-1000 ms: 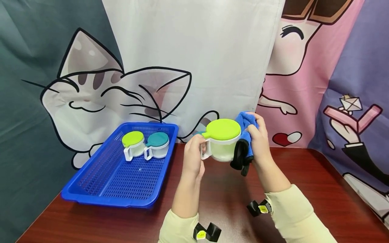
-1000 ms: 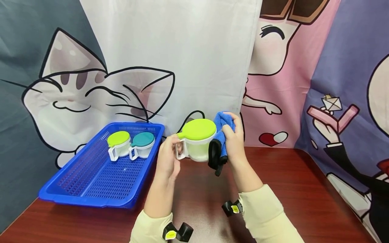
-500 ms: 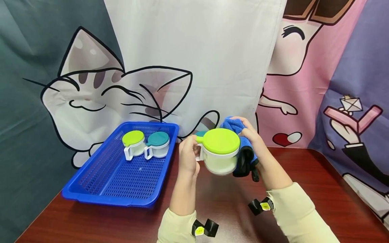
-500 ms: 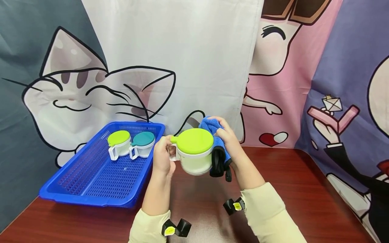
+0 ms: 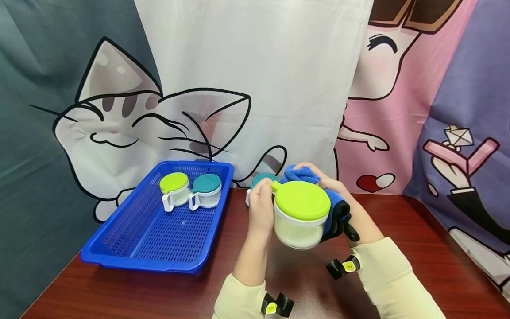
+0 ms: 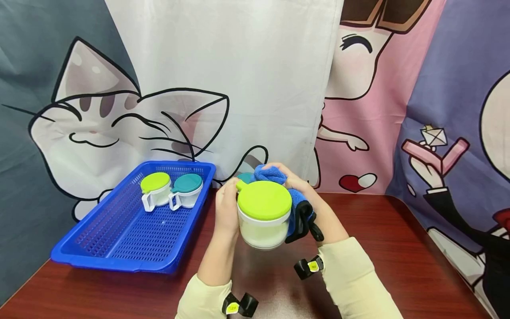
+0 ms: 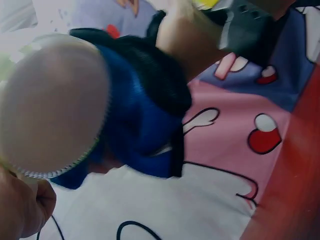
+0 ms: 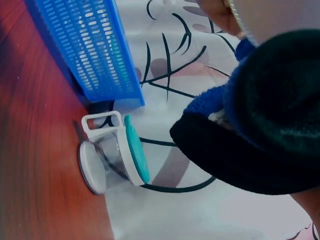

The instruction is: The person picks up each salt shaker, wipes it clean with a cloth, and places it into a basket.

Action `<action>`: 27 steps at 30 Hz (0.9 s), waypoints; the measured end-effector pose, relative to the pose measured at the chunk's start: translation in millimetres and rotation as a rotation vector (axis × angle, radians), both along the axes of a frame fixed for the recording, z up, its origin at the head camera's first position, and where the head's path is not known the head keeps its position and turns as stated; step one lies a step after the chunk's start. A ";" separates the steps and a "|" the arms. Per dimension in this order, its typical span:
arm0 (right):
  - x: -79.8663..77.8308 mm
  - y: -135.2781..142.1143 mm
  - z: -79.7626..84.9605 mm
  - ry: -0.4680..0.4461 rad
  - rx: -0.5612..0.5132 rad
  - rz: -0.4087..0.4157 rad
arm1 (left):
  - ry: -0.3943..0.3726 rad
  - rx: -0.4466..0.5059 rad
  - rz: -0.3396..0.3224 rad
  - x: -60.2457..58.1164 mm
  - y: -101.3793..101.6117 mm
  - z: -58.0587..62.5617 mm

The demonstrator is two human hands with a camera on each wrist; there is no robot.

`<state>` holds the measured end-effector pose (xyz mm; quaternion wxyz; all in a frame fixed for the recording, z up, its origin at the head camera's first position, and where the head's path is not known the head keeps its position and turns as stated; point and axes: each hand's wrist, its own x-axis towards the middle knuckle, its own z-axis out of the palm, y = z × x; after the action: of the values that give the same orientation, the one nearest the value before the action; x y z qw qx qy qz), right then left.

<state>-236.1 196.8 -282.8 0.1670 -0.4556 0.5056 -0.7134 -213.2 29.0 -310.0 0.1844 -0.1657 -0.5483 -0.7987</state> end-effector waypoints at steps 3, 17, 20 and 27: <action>13.1 -7.6 2.5 -0.052 -0.010 0.010 | -0.011 -0.001 0.006 1.6 2.3 -0.7; -17.3 -1.8 -3.6 0.147 0.080 0.085 | -0.015 0.071 -0.014 -3.4 -6.8 -0.2; -7.2 -4.8 -5.4 0.045 0.030 0.105 | -0.004 0.002 0.014 -1.3 -3.4 -0.9; 4.1 -5.5 -0.6 -0.025 0.052 -0.199 | 0.026 -0.010 0.170 -3.5 -2.3 -5.7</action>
<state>-232.0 191.3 -283.4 0.1133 -0.3898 0.5645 -0.7187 -216.7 26.7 -315.7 0.2579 -0.1300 -0.5620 -0.7751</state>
